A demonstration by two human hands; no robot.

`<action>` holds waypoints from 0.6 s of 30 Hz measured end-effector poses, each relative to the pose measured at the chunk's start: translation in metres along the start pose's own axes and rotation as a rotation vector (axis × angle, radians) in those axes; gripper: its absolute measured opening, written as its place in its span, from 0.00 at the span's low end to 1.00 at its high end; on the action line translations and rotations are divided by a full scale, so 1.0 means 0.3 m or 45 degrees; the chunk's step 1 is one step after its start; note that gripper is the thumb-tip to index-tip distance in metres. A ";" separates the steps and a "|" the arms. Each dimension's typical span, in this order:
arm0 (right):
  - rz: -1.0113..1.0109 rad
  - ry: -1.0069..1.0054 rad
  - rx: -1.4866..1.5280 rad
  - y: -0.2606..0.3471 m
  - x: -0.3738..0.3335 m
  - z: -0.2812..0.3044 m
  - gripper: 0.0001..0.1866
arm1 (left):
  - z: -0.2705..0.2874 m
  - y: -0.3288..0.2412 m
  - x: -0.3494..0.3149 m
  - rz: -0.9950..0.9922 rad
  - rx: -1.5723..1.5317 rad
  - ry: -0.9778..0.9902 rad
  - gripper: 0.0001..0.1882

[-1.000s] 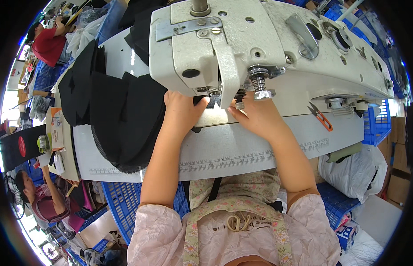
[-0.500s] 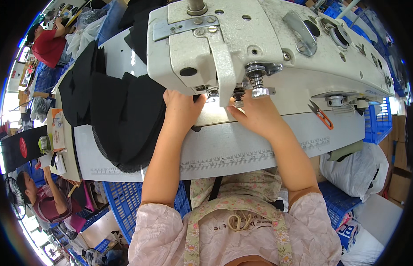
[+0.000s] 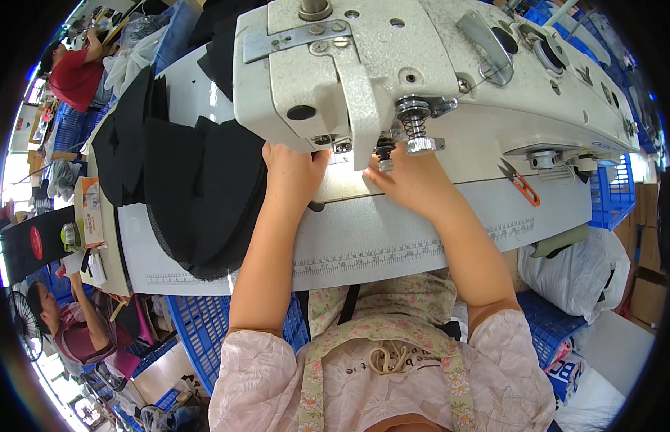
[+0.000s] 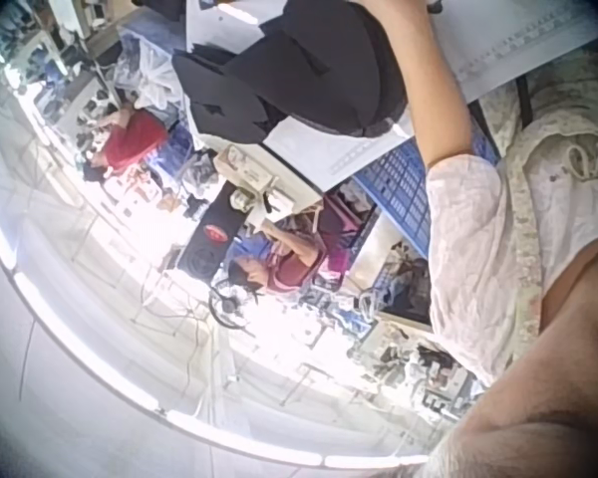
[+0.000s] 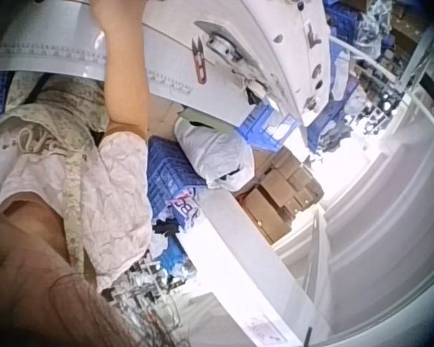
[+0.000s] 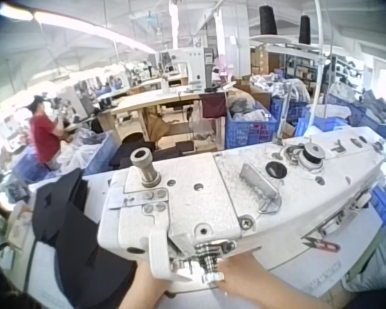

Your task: The person stitches together multiple black fabric components using an industrial sewing machine.

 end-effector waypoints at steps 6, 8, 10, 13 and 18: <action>-0.042 0.032 -0.003 0.007 0.006 0.009 0.25 | 0.008 -0.003 0.000 0.015 -0.048 -0.010 0.07; -0.145 0.167 0.041 0.003 0.006 0.005 0.27 | 0.004 0.001 -0.002 -0.003 -0.045 -0.011 0.07; -0.145 0.142 0.041 0.002 0.001 -0.006 0.16 | -0.001 0.005 -0.005 -0.023 -0.038 -0.013 0.06; -0.147 0.124 0.055 0.000 -0.002 -0.010 0.07 | -0.019 0.019 -0.015 0.003 0.088 0.022 0.07; -0.121 0.078 0.089 -0.006 0.000 -0.016 0.08 | -0.002 0.001 -0.013 -0.056 0.076 -0.039 0.07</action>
Point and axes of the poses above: each hand's wrist, its own x-axis towards the middle knuckle, its own z-axis out of the back of the hand, y = z × x, the point moved 4 cm from there along x, towards the middle knuckle, and after that the axes turned 5 degrees about x, right-handed, at the moved point
